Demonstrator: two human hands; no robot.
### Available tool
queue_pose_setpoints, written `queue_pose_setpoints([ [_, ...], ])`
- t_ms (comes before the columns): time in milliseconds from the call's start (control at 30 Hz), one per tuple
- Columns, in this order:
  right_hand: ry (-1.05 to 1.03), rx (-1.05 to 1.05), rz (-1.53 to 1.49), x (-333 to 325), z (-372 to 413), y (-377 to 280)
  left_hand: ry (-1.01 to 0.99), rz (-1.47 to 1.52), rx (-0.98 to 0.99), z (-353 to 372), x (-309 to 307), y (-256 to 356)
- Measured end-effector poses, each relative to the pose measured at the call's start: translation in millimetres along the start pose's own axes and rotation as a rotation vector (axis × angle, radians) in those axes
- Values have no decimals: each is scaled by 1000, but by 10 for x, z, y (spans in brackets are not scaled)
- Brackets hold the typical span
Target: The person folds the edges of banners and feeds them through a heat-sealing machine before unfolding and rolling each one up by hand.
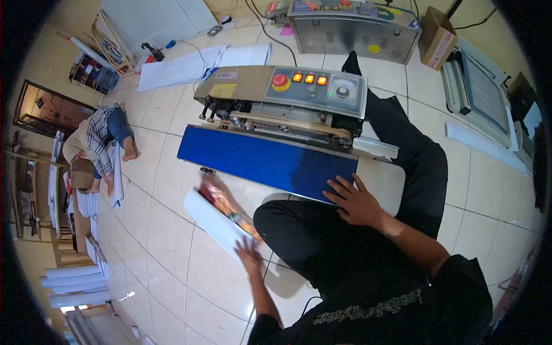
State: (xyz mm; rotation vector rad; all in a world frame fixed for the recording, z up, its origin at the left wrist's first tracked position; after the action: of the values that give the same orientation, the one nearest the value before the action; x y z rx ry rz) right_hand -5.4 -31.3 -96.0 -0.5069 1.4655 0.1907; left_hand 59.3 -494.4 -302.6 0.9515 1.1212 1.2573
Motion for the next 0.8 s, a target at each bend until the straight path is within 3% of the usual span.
queue_pose_setpoints([
  [33,0,-7,1,-16,-12,1,-42,-615,245,455,236,343],
  [67,-35,6,-7,-33,-25,-5,-62,-1010,134,728,308,85],
  [100,-49,-11,-18,-33,-29,-16,-45,-1003,173,989,595,475],
  [167,-26,-4,-30,-57,-33,-6,-106,-987,161,1322,830,589],
  [300,27,-31,-49,-23,-12,13,-236,-938,70,1270,782,669],
  [367,8,-49,-73,-3,6,9,-343,-1059,-16,1076,792,857],
  [400,-19,-68,-86,-2,23,31,-335,-996,-120,1020,652,679],
  [433,11,-87,-140,-7,48,49,-352,-936,-58,889,470,451],
  [467,41,-88,-187,36,102,68,-296,-349,-217,767,213,224],
  [500,166,-61,-316,77,193,130,-140,-951,113,654,525,914],
  [533,172,-27,-348,-32,289,174,85,-652,27,576,389,728],
  [567,182,70,-323,-146,423,319,129,-852,151,454,126,308],
  [633,365,34,-400,-409,719,502,151,-1257,-293,528,268,351],
  [700,589,218,-348,-640,1106,1114,209,-1304,-318,495,208,207],
  [733,632,449,-404,-784,1315,1502,212,-1313,-320,455,116,63],
  [800,892,642,-243,-798,1799,2332,333,-1410,-207,531,394,297],
])
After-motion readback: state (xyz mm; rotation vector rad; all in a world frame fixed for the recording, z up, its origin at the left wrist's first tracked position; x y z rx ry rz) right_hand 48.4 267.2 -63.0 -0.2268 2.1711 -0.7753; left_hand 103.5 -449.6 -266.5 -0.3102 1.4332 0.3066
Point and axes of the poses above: each hand's wrist, its own z-axis away from the middle knuckle, its own x-axis out of the palm, y = z × x, the point moved 6 cm from there along -z, towards the middle knuckle, and after that the axes turned 6 degrees about z, right-handed, at the moved point
